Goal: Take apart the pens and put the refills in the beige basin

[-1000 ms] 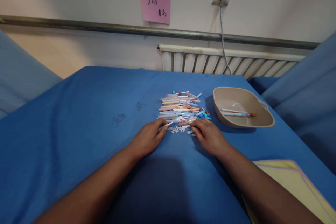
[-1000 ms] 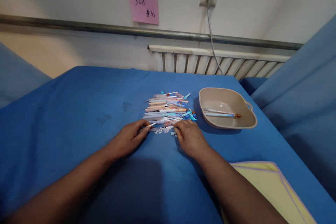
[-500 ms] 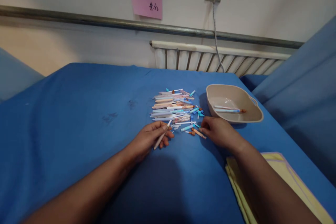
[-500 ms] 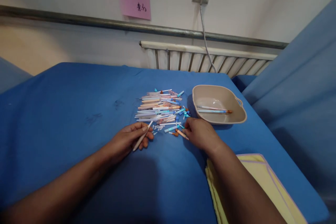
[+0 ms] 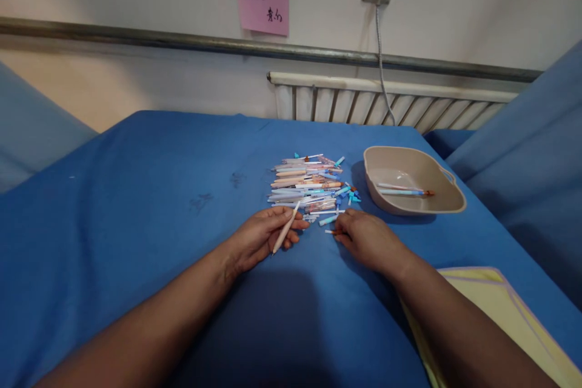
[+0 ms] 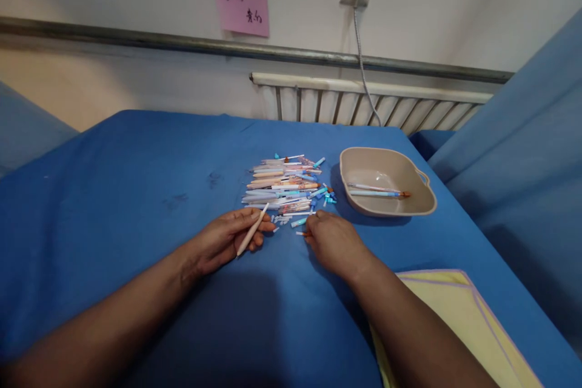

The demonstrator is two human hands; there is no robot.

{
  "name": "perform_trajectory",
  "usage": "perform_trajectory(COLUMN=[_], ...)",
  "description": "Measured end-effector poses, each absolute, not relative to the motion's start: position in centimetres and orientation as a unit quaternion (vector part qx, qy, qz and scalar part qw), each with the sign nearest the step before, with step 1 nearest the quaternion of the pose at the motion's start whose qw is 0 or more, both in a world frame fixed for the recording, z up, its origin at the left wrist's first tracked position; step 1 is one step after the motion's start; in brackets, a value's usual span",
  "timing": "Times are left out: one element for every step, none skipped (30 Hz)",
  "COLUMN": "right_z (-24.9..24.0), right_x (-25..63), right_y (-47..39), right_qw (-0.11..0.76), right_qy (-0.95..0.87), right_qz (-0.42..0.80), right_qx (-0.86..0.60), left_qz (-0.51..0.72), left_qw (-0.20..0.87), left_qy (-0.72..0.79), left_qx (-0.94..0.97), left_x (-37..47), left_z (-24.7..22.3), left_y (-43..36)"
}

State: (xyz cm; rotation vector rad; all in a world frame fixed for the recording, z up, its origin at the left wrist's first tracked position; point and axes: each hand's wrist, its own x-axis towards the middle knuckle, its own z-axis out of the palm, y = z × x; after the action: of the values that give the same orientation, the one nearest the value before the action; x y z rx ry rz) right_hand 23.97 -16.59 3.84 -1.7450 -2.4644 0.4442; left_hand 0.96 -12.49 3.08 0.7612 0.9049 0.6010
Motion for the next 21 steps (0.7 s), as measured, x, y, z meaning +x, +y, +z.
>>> perform_trajectory(right_z=[3.7, 3.6, 3.5, 3.5, 3.5, 3.5, 3.5, 3.5, 3.5, 3.5, 3.5, 3.5, 3.4, 3.3, 3.1, 3.0, 2.9, 2.8, 2.7, 2.6, 2.5], right_x=[23.9, 23.9, 24.0, 24.1, 24.2, 24.3, 24.4, 24.5, 24.5, 24.5, 24.4, 24.3, 24.3, 24.2, 24.2, 24.2, 24.2, 24.2, 24.2, 24.3, 24.3], right_y=[-16.6, -16.6, -16.6, -16.6, -16.5, -16.5, -16.6, -16.6, -16.6, -16.6, -16.5, -16.4, -16.3, -16.1, -15.8, -15.6, -15.3, -15.1, -14.9, -14.7, -14.6], right_qw=[0.048, 0.052, 0.056, 0.06, 0.062, 0.064, 0.064, 0.064, 0.066, 0.071, 0.079, 0.088, 0.096, 0.101, 0.102, 0.1, 0.097, 0.095, 0.094, 0.094, 0.093], right_qy=[-0.808, -0.809, -0.809, -0.809, -0.808, -0.807, -0.806, -0.806, -0.806, -0.806, -0.806, -0.806, -0.806, -0.805, -0.806, -0.808, -0.81, -0.813, -0.815, -0.817, -0.819], right_qz=[0.139, 0.138, 0.139, 0.142, 0.147, 0.152, 0.157, 0.16, 0.159, 0.154, 0.146, 0.135, 0.121, 0.107, 0.095, 0.088, 0.085, 0.086, 0.09, 0.094, 0.096], right_qx=[-0.57, -0.569, -0.568, -0.567, -0.567, -0.567, -0.567, -0.566, -0.567, -0.567, -0.568, -0.57, -0.572, -0.574, -0.575, -0.574, -0.572, -0.569, -0.565, -0.561, -0.557], left_qz=[0.278, 0.277, 0.277, 0.277, 0.277, 0.276, 0.276, 0.275, 0.275, 0.275, 0.276, 0.276, 0.277, 0.279, 0.281, 0.282, 0.282, 0.281, 0.28, 0.279, 0.278], left_qw=[0.79, 0.792, 0.793, 0.793, 0.792, 0.791, 0.791, 0.791, 0.791, 0.79, 0.789, 0.788, 0.787, 0.786, 0.786, 0.785, 0.785, 0.783, 0.78, 0.775, 0.767], left_qy=[0.417, 0.414, 0.413, 0.412, 0.412, 0.413, 0.414, 0.415, 0.416, 0.418, 0.421, 0.422, 0.422, 0.422, 0.42, 0.418, 0.416, 0.414, 0.414, 0.414, 0.416], left_qx=[0.352, 0.352, 0.352, 0.354, 0.355, 0.356, 0.356, 0.355, 0.354, 0.353, 0.353, 0.353, 0.354, 0.355, 0.357, 0.359, 0.363, 0.368, 0.376, 0.387, 0.402], left_x=[1.0, 0.9, 0.9, 0.9, 0.9, 0.9, 0.9, 0.9, 0.9, 0.9, 0.9, 0.9, 0.9, 0.8, 0.8, 0.8, 0.8, 0.8, 0.9, 1.0, 1.0], left_z=[3.1, 3.1, 3.1, 3.1, 3.1, 3.1, 3.1, 3.0, 3.0, 3.0, 2.9, 2.9, 2.8, 2.8, 2.8, 2.8, 2.8, 2.8, 2.7, 2.7, 2.7], left_y=[-12.5, -12.5, -12.6, -12.6, -12.6, -12.6, -12.6, -12.5, -12.5, -12.5, -12.5, -12.5, -12.4, -12.4, -12.4, -12.4, -12.4, -12.4, -12.4, -12.4, -12.5])
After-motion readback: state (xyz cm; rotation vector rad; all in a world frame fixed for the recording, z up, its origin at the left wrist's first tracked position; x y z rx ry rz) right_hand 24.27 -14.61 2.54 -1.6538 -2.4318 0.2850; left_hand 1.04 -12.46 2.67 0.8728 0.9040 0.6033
